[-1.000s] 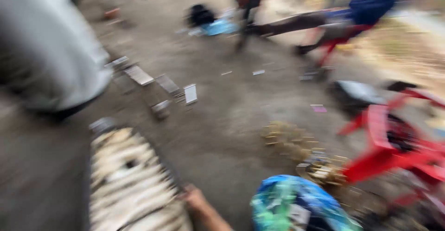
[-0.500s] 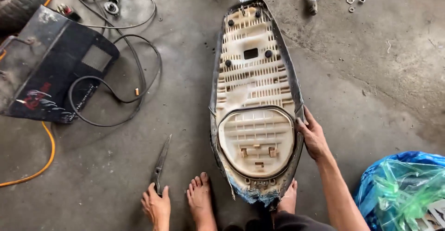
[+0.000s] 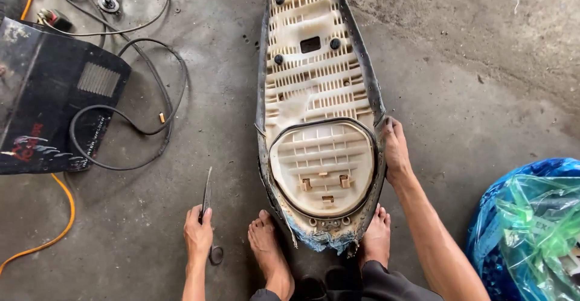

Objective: The person uses shears to trim a black rubber seal along the edge of a white plastic scooter seat. They then use their hands to press and adjust the seal into place along the perimeter of the seat.

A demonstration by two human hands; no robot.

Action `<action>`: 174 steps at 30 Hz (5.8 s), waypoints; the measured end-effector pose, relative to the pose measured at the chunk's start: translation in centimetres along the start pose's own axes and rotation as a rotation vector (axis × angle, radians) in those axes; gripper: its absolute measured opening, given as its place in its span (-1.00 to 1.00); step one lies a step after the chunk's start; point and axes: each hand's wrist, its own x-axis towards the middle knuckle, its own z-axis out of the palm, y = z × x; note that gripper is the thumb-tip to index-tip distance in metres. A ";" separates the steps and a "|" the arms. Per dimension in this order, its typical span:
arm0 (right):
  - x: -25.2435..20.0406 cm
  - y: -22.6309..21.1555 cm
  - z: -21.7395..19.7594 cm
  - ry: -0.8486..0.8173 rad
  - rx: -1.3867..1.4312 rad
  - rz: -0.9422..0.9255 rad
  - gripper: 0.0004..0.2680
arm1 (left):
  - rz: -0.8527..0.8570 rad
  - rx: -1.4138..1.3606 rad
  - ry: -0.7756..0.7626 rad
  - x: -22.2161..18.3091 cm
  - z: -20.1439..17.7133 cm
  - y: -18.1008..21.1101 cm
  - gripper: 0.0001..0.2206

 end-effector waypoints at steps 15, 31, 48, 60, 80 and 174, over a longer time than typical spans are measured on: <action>-0.2 -2.4 0.9 -0.064 0.007 0.086 -0.66 | 0.473 0.520 -0.337 -11.9 -0.5 13.2 -0.49; 0.7 -3.8 0.9 -0.034 -0.363 -0.127 -0.59 | 0.326 0.517 -0.355 -10.4 0.6 12.8 -0.51; 3.3 -4.9 1.8 0.039 -0.180 0.133 -0.59 | 0.172 0.254 -0.348 -2.7 -3.0 19.0 -0.56; 3.1 -2.9 1.8 0.031 -0.570 -0.198 -0.56 | 0.019 0.284 -0.523 -0.1 -3.4 22.4 -0.55; 5.2 -7.1 1.5 -0.180 -0.801 -0.202 -0.63 | -0.119 0.010 -0.579 -3.6 -4.1 18.8 -0.56; 11.7 -12.3 13.4 -0.360 -0.888 -0.138 -0.51 | -0.471 -0.785 -0.465 1.3 1.4 11.0 -0.54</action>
